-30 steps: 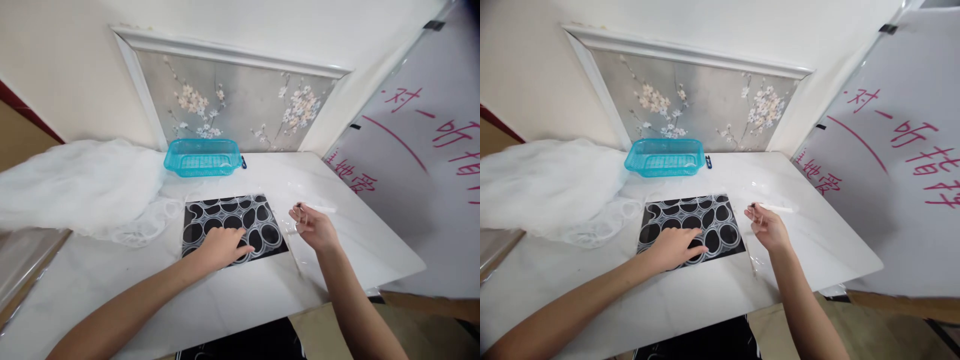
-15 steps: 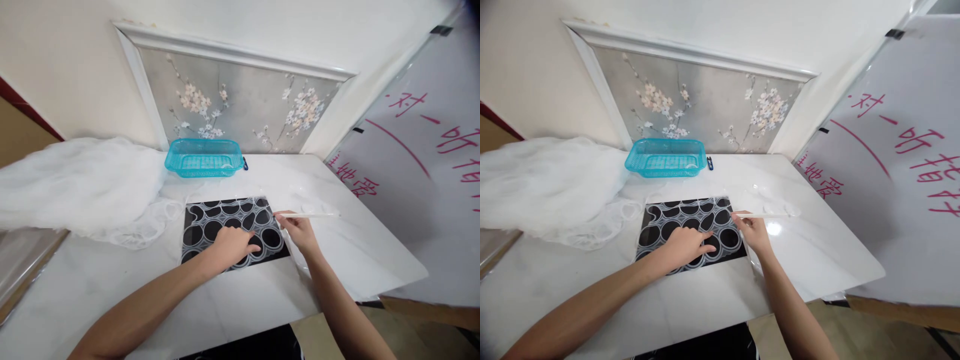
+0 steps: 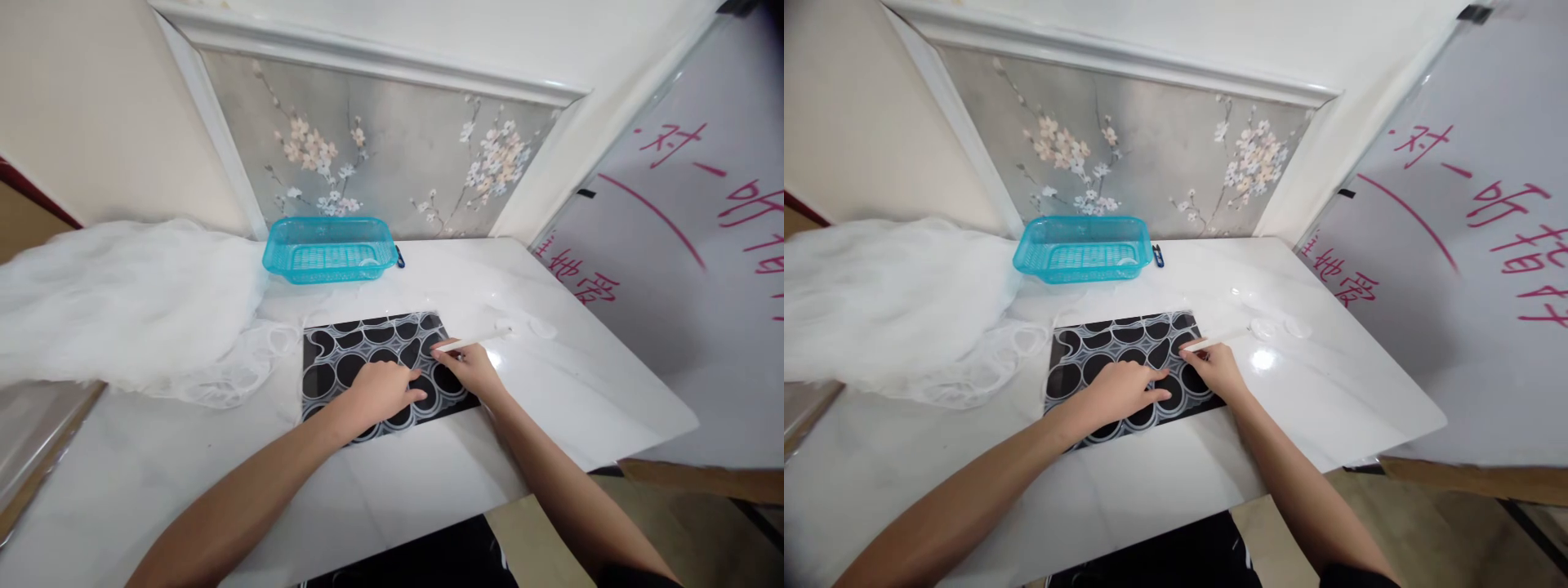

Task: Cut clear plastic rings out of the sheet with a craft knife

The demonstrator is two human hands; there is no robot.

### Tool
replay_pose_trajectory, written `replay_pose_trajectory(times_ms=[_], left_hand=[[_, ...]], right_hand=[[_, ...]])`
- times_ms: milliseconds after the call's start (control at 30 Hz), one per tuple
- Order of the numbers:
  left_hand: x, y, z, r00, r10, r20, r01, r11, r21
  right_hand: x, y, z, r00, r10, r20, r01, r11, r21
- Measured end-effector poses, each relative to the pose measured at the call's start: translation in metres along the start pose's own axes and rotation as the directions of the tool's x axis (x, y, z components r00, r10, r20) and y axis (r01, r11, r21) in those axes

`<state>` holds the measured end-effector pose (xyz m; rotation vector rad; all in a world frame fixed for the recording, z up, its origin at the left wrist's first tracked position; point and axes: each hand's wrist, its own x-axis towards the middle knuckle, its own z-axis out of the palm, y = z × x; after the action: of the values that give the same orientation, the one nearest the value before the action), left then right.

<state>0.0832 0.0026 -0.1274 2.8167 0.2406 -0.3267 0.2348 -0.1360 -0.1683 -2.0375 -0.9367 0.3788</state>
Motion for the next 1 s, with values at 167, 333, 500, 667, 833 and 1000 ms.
replay_pose_trajectory(times_ms=[167, 333, 500, 667, 833, 1000], left_hand=[[0.0006, -0.0051, -0.0022, 0.999, 0.020, 0.029, -0.018, 0.998, -0.065], [0.0009, -0.0072, -0.0035, 0.999, 0.022, 0.035, -0.019, 0.997, -0.071], [0.0000, -0.0020, 0.0001, 1.000, 0.014, 0.002, -0.014, 1.000, -0.019], [-0.0003, 0.0002, 0.0024, 1.000, 0.006, -0.004, -0.006, 1.000, 0.014], [0.0002, -0.0007, 0.0037, 1.000, 0.010, 0.000, -0.010, 0.999, 0.031], [0.0005, -0.0014, 0.0050, 1.000, 0.021, -0.019, -0.021, 0.999, 0.033]], right_hand=[[-0.0010, -0.0017, 0.0009, 1.000, 0.021, 0.012, -0.021, 1.000, 0.003], [-0.0016, -0.0005, 0.0018, 1.000, 0.018, 0.012, -0.018, 1.000, -0.008], [-0.0028, 0.0004, 0.0042, 1.000, 0.021, -0.003, -0.021, 1.000, -0.008], [-0.0047, -0.0011, 0.0048, 0.999, 0.033, -0.012, -0.033, 0.999, 0.013], [-0.0052, 0.0012, 0.0053, 1.000, 0.022, -0.023, -0.021, 1.000, 0.018], [-0.0030, 0.0012, 0.0043, 1.000, 0.004, -0.012, -0.004, 0.999, -0.045]])
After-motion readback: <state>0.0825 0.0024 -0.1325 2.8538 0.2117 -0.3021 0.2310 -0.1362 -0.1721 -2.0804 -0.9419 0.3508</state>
